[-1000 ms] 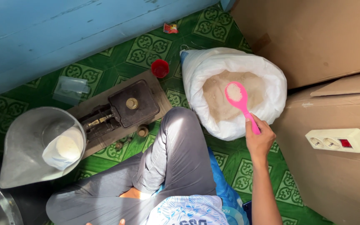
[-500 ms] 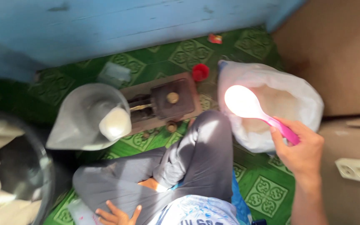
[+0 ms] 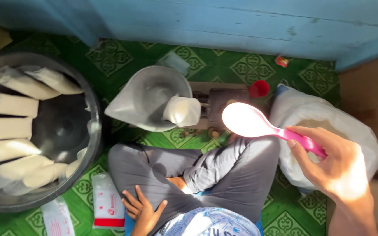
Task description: Scooping white powder from a large sack into small plastic bags using a plastic scoop and a funnel over a scale.
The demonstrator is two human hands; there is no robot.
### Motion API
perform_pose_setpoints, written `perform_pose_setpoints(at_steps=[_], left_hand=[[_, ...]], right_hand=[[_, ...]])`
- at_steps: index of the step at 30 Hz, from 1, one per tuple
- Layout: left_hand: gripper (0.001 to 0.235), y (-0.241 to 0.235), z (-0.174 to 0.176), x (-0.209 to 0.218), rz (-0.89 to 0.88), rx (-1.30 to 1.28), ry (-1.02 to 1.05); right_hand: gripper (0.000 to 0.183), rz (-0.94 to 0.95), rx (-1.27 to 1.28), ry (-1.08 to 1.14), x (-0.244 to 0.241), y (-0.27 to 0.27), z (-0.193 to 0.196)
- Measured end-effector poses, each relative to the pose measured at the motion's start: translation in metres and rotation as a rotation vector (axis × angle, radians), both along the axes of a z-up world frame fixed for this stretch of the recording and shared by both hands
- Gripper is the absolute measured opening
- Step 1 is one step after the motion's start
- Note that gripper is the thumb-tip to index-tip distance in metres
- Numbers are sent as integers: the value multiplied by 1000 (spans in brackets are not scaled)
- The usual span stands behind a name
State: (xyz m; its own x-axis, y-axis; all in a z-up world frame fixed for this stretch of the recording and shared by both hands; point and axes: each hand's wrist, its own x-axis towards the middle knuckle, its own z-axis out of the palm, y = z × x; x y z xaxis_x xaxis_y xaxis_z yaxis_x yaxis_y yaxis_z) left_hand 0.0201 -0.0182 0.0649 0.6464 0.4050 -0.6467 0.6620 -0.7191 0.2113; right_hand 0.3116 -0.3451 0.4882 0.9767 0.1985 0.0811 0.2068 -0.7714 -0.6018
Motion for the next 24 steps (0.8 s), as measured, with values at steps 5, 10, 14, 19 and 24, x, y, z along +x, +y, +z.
perform_pose_setpoints(at_steps=[5, 10, 14, 19, 24], left_hand=[[130, -3, -1, -3, -9, 31, -61], [131, -2, 6, 1, -22, -8, 1], [130, -1, 12, 5, -16, -48, -34], [128, 0, 13, 5, -15, -102, -47], [130, -1, 13, 5, -40, -75, -67]], right_hand=[[25, 45, -285, -9, 12, 37, -7], [24, 160, -298, -14, 23, 73, -8], [25, 159, -383, -24, 31, 93, -19], [26, 159, -477, 45, 40, 114, -26], [25, 274, -489, -98, 47, 125, -41]])
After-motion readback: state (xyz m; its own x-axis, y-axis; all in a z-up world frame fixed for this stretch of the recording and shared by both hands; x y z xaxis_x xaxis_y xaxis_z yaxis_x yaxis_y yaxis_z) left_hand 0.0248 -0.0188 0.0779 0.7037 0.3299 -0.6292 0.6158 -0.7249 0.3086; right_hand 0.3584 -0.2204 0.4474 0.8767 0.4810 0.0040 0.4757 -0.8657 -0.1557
